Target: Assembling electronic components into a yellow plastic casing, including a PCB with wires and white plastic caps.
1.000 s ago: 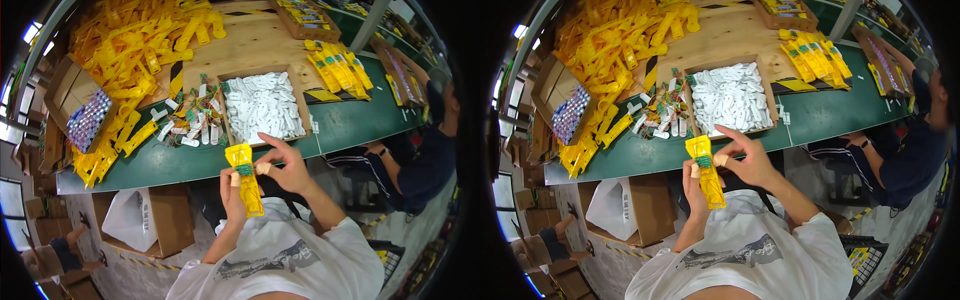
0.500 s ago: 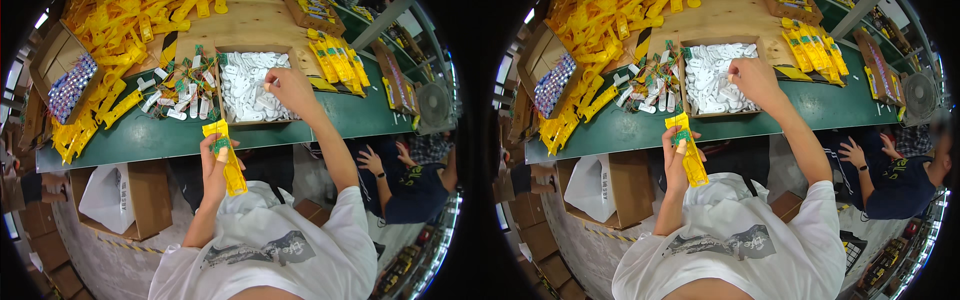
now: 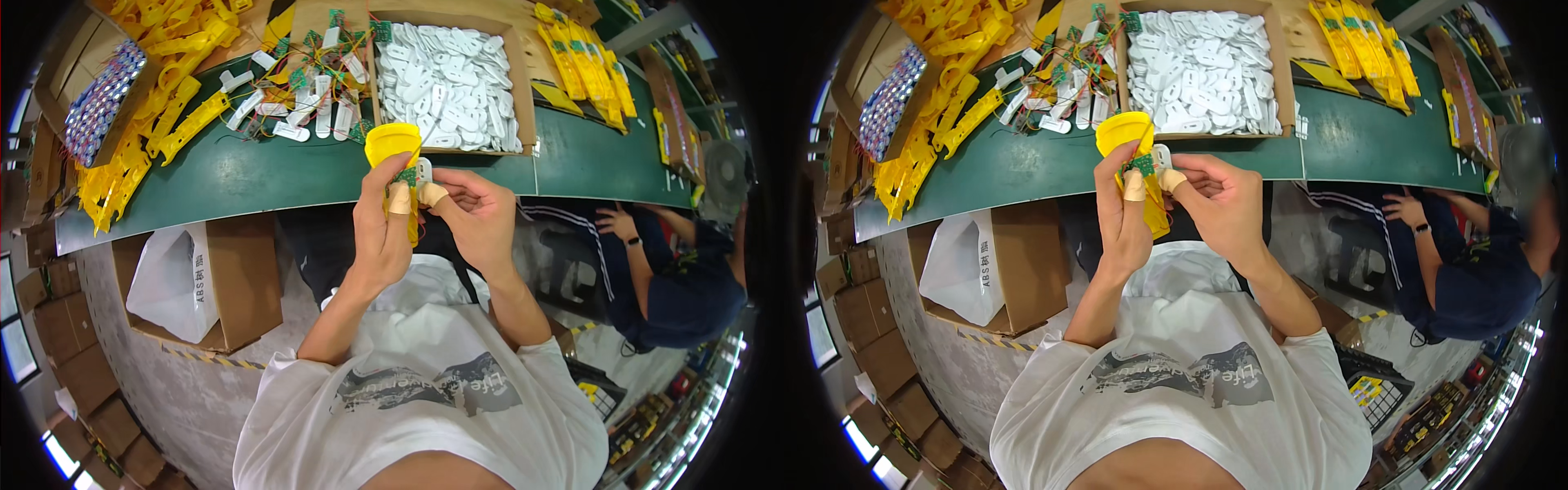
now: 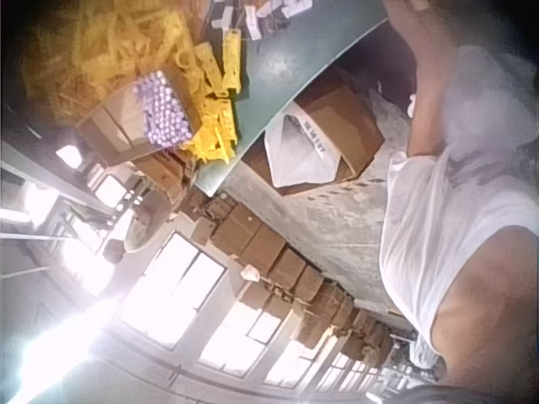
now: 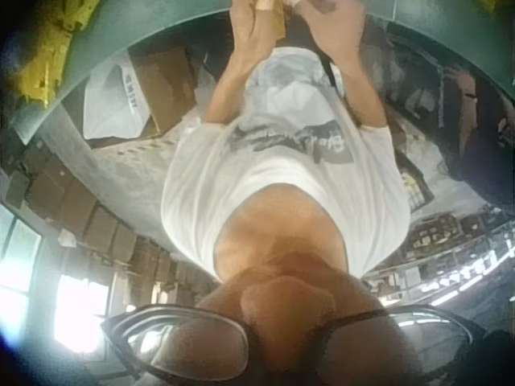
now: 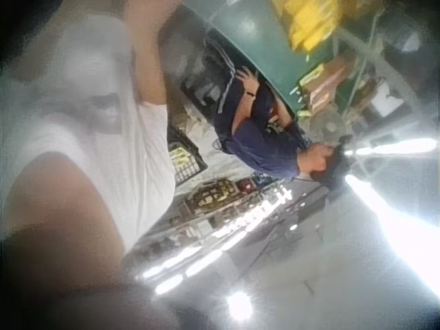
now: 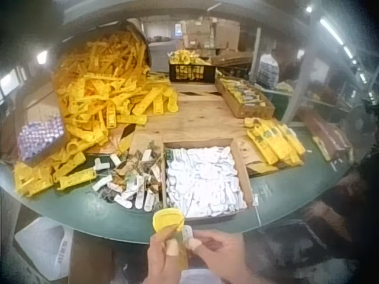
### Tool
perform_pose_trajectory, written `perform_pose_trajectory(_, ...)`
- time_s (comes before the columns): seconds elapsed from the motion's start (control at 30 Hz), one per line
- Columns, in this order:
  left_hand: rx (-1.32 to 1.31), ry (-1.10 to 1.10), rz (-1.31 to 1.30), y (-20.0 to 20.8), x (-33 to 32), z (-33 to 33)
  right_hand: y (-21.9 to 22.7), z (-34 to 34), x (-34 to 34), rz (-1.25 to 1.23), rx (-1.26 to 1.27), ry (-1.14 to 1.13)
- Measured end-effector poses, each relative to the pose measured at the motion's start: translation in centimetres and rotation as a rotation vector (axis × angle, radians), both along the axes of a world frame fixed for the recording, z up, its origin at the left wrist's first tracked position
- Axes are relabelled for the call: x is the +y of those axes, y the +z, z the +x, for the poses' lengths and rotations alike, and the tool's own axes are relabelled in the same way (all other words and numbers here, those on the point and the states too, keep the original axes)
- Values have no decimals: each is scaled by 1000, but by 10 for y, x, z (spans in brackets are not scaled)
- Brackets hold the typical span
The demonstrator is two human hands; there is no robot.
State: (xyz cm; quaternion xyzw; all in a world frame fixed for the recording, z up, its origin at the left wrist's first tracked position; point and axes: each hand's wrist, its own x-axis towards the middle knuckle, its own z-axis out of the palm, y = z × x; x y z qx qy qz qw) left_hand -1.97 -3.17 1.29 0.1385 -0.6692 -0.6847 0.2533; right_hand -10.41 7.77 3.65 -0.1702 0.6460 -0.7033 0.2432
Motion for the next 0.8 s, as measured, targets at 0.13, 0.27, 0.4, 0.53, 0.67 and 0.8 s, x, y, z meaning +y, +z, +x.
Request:
perform_pose_trajectory(0.13, -12, -4, -44, -4, -1, -1, -6, -1, 2, -68, -128, -4)
perform_pose_trajectory(0.27, -26, -18, -86, -1, -1, -3, -9, -4, 5, -124, -199, 56)
perform_pose_trajectory(0.4, -102, -18, -23, 1, 0, -2, -13, -14, 13, -47, -212, 103)
perform_pose_trajectory(0.53, -115, -53, -1, 0, -1, -1, -19, -28, 18, 27, -300, 219)
perform_pose_trajectory(0.67, -114, -87, -60, -2, -8, -2, -16, -33, 17, 30, -320, 292)
perform_pose_trajectory(0.8, -113, -129, -152, -2, -8, -3, -19, -41, 21, 71, -265, 360)
